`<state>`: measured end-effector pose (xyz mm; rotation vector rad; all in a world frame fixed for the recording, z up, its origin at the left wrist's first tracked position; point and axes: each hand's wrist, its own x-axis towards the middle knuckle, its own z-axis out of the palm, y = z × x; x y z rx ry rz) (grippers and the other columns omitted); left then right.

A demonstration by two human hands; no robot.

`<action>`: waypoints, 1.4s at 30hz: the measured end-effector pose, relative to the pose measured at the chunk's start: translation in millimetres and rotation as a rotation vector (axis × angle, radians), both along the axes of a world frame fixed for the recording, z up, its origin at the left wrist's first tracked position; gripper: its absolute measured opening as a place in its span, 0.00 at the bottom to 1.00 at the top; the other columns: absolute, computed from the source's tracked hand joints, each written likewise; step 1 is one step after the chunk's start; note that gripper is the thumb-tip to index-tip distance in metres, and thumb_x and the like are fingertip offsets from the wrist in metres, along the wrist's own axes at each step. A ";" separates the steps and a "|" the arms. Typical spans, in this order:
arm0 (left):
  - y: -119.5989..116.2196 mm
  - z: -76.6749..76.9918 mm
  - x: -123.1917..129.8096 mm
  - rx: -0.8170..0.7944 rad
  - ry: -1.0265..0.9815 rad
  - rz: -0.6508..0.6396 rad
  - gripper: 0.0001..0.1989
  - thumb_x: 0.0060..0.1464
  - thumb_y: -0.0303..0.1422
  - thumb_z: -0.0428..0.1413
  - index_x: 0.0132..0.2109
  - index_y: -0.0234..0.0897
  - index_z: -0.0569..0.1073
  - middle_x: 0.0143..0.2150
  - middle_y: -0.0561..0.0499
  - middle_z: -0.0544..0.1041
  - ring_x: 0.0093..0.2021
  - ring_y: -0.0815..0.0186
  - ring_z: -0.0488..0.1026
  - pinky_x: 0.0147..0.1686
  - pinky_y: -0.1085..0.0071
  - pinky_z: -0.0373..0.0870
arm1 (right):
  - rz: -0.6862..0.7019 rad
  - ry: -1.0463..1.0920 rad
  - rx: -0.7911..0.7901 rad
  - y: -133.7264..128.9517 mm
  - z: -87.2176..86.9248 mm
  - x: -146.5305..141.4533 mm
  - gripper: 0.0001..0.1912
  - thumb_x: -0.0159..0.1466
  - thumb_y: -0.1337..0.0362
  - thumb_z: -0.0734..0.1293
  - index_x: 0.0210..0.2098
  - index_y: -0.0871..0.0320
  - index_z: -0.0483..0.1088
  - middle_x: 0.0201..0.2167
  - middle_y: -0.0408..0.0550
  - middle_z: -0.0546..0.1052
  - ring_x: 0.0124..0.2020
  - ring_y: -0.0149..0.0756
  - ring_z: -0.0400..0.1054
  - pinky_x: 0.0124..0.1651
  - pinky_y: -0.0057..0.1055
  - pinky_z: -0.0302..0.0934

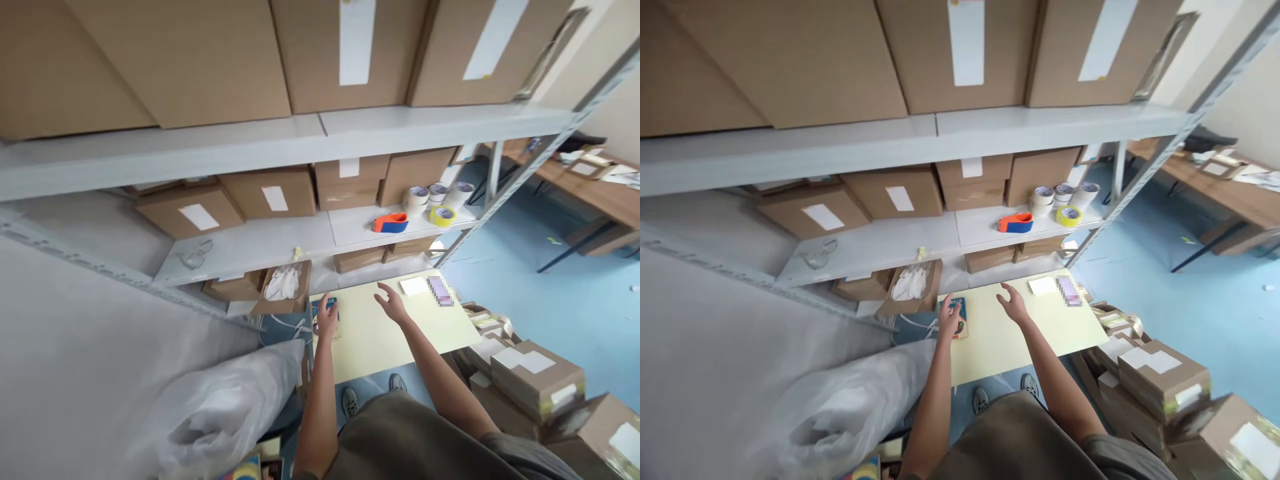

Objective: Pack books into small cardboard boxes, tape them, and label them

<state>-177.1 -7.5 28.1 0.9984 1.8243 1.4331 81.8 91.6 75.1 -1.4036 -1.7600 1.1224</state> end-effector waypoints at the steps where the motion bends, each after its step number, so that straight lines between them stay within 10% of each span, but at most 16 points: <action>1: 10.5 8.6 8.1 0.020 0.005 -0.019 0.27 0.64 0.44 0.59 0.67 0.44 0.73 0.68 0.41 0.73 0.70 0.52 0.68 0.64 0.54 0.71 | -0.030 -0.016 0.033 2.8 8.4 13.9 0.29 0.66 0.47 0.67 0.64 0.49 0.72 0.64 0.54 0.76 0.61 0.51 0.72 0.61 0.50 0.69; 9: 112.3 69.2 88.0 0.132 0.139 -0.179 0.27 0.65 0.40 0.58 0.68 0.44 0.72 0.72 0.41 0.69 0.73 0.52 0.65 0.65 0.55 0.70 | -0.088 -0.077 0.279 63.2 46.2 101.0 0.27 0.68 0.52 0.67 0.65 0.51 0.72 0.61 0.54 0.78 0.62 0.51 0.72 0.64 0.50 0.68; 15: 163.6 91.5 130.4 0.139 0.233 -0.206 0.30 0.63 0.39 0.60 0.71 0.46 0.70 0.74 0.43 0.68 0.74 0.52 0.63 0.68 0.54 0.68 | 0.038 -0.099 0.426 143.3 57.0 114.2 0.29 0.69 0.57 0.66 0.68 0.54 0.70 0.64 0.56 0.76 0.67 0.52 0.68 0.68 0.51 0.64; 26: 121.0 107.7 112.1 0.090 0.204 0.015 0.28 0.63 0.39 0.59 0.69 0.44 0.72 0.71 0.41 0.70 0.69 0.53 0.70 0.60 0.57 0.75 | 0.213 -0.584 0.512 285.8 138.8 43.3 0.27 0.66 0.68 0.67 0.65 0.57 0.75 0.64 0.59 0.75 0.65 0.57 0.62 0.65 0.47 0.59; 34: 59.9 111.5 70.5 0.063 0.175 0.132 0.26 0.62 0.38 0.59 0.66 0.41 0.74 0.65 0.38 0.76 0.64 0.51 0.75 0.57 0.56 0.77 | 0.268 -0.727 0.572 266.0 145.3 34.7 0.17 0.72 0.65 0.65 0.57 0.55 0.80 0.57 0.57 0.81 0.63 0.53 0.62 0.59 0.43 0.55; 42: 36.7 94.1 54.3 0.099 0.171 0.035 0.25 0.64 0.36 0.57 0.67 0.43 0.73 0.68 0.40 0.73 0.63 0.54 0.76 0.55 0.60 0.78 | 0.040 -0.672 0.726 152.9 125.1 65.0 0.16 0.75 0.61 0.62 0.53 0.55 0.80 0.51 0.58 0.81 0.58 0.56 0.62 0.54 0.44 0.55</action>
